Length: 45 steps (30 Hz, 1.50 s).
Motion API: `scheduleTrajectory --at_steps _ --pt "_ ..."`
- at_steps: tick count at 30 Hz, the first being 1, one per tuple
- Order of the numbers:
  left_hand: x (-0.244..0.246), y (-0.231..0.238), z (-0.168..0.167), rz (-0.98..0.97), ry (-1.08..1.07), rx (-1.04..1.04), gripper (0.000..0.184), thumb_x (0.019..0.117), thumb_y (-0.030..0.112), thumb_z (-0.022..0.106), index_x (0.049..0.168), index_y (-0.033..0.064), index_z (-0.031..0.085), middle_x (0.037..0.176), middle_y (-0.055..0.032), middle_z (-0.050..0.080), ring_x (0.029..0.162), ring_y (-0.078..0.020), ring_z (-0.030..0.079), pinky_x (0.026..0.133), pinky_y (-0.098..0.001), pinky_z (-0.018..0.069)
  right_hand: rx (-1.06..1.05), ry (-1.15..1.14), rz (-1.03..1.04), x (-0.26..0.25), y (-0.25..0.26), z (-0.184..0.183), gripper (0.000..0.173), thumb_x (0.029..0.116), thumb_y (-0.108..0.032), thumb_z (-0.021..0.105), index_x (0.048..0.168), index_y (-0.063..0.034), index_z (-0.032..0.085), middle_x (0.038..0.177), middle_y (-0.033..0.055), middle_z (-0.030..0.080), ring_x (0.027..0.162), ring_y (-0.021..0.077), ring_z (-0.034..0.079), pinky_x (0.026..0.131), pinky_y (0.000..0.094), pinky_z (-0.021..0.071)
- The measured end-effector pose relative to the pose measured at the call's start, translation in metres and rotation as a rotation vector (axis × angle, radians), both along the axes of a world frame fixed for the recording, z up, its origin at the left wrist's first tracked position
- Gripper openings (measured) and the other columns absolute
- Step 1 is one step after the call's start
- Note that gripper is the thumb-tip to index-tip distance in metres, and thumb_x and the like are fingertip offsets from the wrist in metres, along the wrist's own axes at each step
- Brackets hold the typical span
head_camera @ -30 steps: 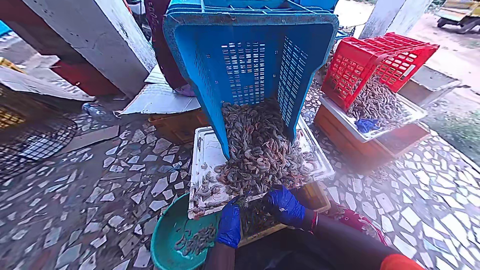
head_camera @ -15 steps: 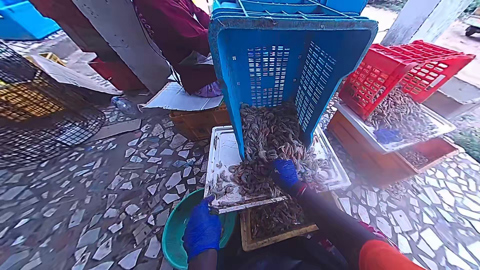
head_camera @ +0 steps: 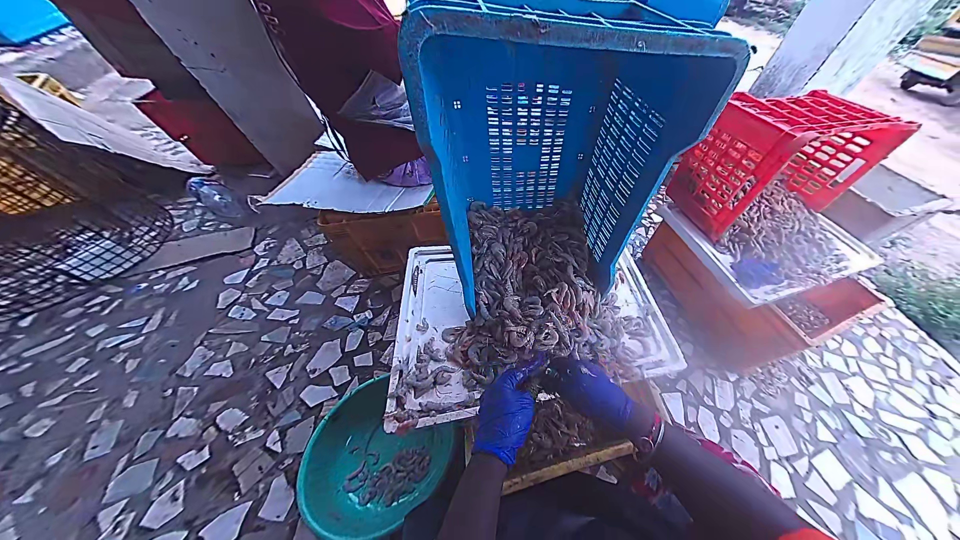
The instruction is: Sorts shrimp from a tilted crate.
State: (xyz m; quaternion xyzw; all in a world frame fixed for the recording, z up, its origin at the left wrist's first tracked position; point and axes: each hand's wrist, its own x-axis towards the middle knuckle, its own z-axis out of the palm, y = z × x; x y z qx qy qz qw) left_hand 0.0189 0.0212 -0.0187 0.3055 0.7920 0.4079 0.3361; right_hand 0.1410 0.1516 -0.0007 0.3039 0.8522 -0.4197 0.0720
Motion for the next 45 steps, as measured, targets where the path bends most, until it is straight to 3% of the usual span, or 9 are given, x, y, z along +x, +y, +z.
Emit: scheduleTrajectory --at_steps 6,9,14,18,21,28,32,37,45 --pt "-0.002 -0.008 -0.003 0.146 -0.141 0.15 0.046 0.0935 -0.011 0.056 0.125 0.0168 0.075 0.128 -0.001 0.072 0.122 -0.0097 0.064 0.108 -0.0335 0.0487 -0.428 0.111 0.007 0.031 0.01 0.012 0.042 0.108 -0.027 0.045 0.139 -0.0003 0.055 0.119 0.0118 0.066 0.103 0.0132 0.064 0.095 0.0348 0.053" --pt "-0.007 -0.015 -0.003 0.186 -0.201 0.238 0.047 0.0906 -0.014 0.055 0.126 0.0104 0.073 0.128 -0.0024 0.072 0.12 -0.0072 0.065 0.106 -0.0281 0.0503 -0.448 0.257 -0.065 0.038 0.014 0.01 0.028 0.1044 -0.022 0.05 0.12 -0.0028 0.064 0.102 0.0014 0.068 0.092 0.0056 0.065 0.087 0.0281 0.0555" --pt "0.004 -0.011 -0.004 0.163 -0.19 0.318 0.06 0.0849 -0.014 0.062 0.137 0.0142 0.067 0.136 0.0006 0.068 0.118 -0.0057 0.065 0.102 -0.0267 0.0524 -0.312 0.27 -0.08 0.022 0.002 -0.012 0.04 0.0971 -0.019 0.068 0.135 -0.01 0.062 0.129 0.0056 0.068 0.111 0.0138 0.068 0.096 0.0341 0.0582" --pt "0.006 -0.018 0.0 0.082 -0.057 0.145 0.074 0.0802 -0.013 0.058 0.143 0.0246 0.061 0.145 0.0046 0.062 0.133 -0.0104 0.057 0.112 -0.0382 0.0465 -0.167 0.257 -0.101 0.006 -0.021 -0.007 0.034 0.0983 -0.018 0.065 0.131 -0.008 0.066 0.127 0.0065 0.069 0.119 0.0113 0.064 0.107 0.0318 0.0501" --pt "0.001 -0.025 0.015 0.03 0.203 -0.179 0.078 0.0838 -0.001 0.062 0.151 0.0381 0.051 0.129 -0.005 0.071 0.118 -0.0272 0.067 0.104 -0.0533 0.0501 -0.108 0.197 -0.047 0.0 -0.024 0.001 0.029 0.1006 -0.021 0.062 0.126 -0.0082 0.069 0.122 0.0079 0.07 0.115 0.013 0.064 0.104 0.0334 0.0503" --pt "-0.021 -0.043 0.019 0.138 0.233 -0.347 0.074 0.0925 0.003 0.058 0.158 0.0344 0.042 0.127 -0.0139 0.071 0.114 -0.0373 0.069 0.099 -0.0588 0.0518 -0.242 0.241 -0.055 -0.014 -0.026 0.004 0.026 0.1005 -0.02 0.062 0.122 -0.0067 0.067 0.113 0.0062 0.07 0.101 0.0119 0.067 0.093 0.0328 0.056" --pt "-0.024 -0.048 0.024 0.102 0.101 -0.322 0.086 0.0918 0.0 0.058 0.165 0.0297 0.024 0.132 -0.018 0.067 0.117 -0.0384 0.067 0.1 -0.0591 0.0514 -0.252 0.269 0.054 -0.023 -0.039 0.003 0.043 0.0989 -0.016 0.065 0.141 -0.0119 0.058 0.138 0.0057 0.063 0.113 0.013 0.068 0.096 0.0319 0.0586" --pt "-0.009 -0.04 0.042 -0.063 0.254 -0.534 0.098 0.0961 0.01 0.059 0.166 0.0292 -0.007 0.104 -0.0226 0.073 0.096 -0.0418 0.072 0.087 -0.0575 0.056 -0.054 0.16 0.163 -0.022 -0.047 0.008 0.028 0.0978 -0.013 0.063 0.124 -0.0067 0.069 0.122 0.0105 0.069 0.114 0.0163 0.065 0.105 0.035 0.05" --pt "-0.004 -0.046 0.041 -0.015 0.181 -0.341 0.094 0.0927 0.001 0.058 0.166 0.0345 0.009 0.117 -0.0213 0.072 0.1 -0.0408 0.072 0.091 -0.0577 0.0548 -0.42 0.241 -0.021 -0.004 -0.028 0.002 0.032 0.0991 -0.012 0.062 0.13 -0.003 0.06 0.115 0.008 0.068 0.101 0.0138 0.067 0.09 0.0338 0.0582"
